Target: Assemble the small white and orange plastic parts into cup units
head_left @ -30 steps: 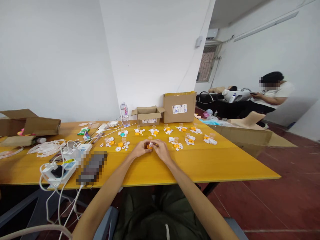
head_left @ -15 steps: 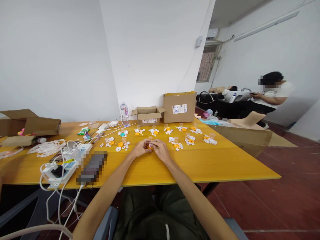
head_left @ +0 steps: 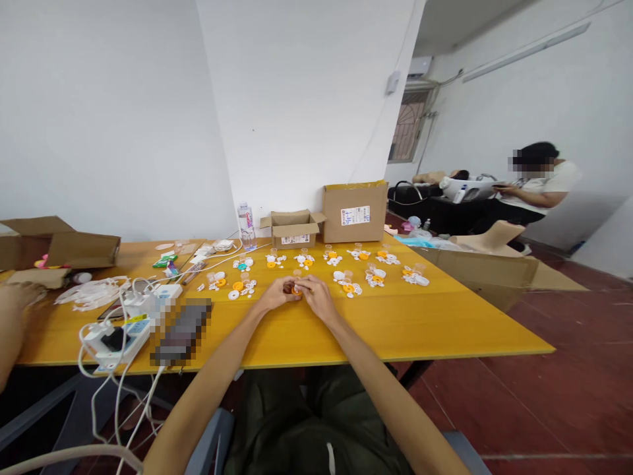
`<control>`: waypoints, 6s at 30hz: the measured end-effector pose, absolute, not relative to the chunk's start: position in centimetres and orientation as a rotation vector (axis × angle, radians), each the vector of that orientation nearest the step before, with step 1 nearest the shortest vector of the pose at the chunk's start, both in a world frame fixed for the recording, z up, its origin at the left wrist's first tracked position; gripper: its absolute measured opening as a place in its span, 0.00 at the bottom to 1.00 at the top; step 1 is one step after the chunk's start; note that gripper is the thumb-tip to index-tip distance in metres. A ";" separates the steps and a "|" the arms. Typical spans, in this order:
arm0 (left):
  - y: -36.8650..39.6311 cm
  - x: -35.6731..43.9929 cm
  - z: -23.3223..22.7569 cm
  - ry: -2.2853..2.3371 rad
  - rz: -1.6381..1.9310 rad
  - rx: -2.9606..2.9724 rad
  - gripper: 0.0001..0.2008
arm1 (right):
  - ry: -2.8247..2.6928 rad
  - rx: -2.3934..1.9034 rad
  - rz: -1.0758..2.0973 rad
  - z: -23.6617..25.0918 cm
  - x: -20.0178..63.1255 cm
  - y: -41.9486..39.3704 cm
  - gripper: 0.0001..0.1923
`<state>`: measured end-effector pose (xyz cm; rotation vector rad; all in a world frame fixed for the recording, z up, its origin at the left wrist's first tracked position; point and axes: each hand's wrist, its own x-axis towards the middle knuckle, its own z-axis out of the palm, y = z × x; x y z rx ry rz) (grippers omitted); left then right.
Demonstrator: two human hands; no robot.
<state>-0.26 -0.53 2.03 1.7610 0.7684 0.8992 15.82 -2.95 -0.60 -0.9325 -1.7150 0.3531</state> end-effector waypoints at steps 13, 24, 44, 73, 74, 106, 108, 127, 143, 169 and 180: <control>-0.3 -0.4 1.9 0.792 0.883 1.783 0.17 | -1.714 -0.894 0.385 -0.4 15.9 -2.9 0.11; -0.3 -0.4 2.0 0.794 0.886 1.772 0.16 | -1.684 -0.890 0.426 -0.1 15.8 -2.9 0.11; -0.3 -0.5 1.9 0.806 0.854 1.789 0.13 | -1.754 -0.921 0.275 -0.6 15.9 -2.8 0.12; -0.3 -0.5 2.0 0.814 0.850 1.791 0.13 | -1.738 -0.888 0.337 -0.4 15.9 -2.8 0.12; -0.3 -0.5 2.0 0.814 0.849 1.793 0.13 | -1.743 -0.895 0.333 -0.4 15.9 -2.8 0.11; -0.6 -0.3 2.2 0.811 0.860 1.834 0.18 | -1.723 -1.023 0.280 -0.1 15.6 -3.3 0.10; -0.5 -0.3 2.1 0.818 0.863 1.843 0.18 | -1.724 -1.016 0.282 -0.1 15.6 -3.3 0.10; -0.3 -0.4 2.1 0.848 0.851 1.841 0.14 | -1.739 -0.944 0.306 -0.1 15.8 -3.1 0.12; -0.8 -0.2 2.7 0.832 0.869 1.852 0.10 | -1.763 -0.983 0.226 0.2 15.6 -3.5 0.11; 0.2 -0.6 1.9 0.795 0.957 1.804 0.15 | -1.495 -1.027 0.501 0.5 15.6 -3.0 0.10; -0.5 -0.4 2.6 0.674 1.152 1.680 0.19 | -1.112 -0.813 1.297 0.4 15.6 -3.1 0.22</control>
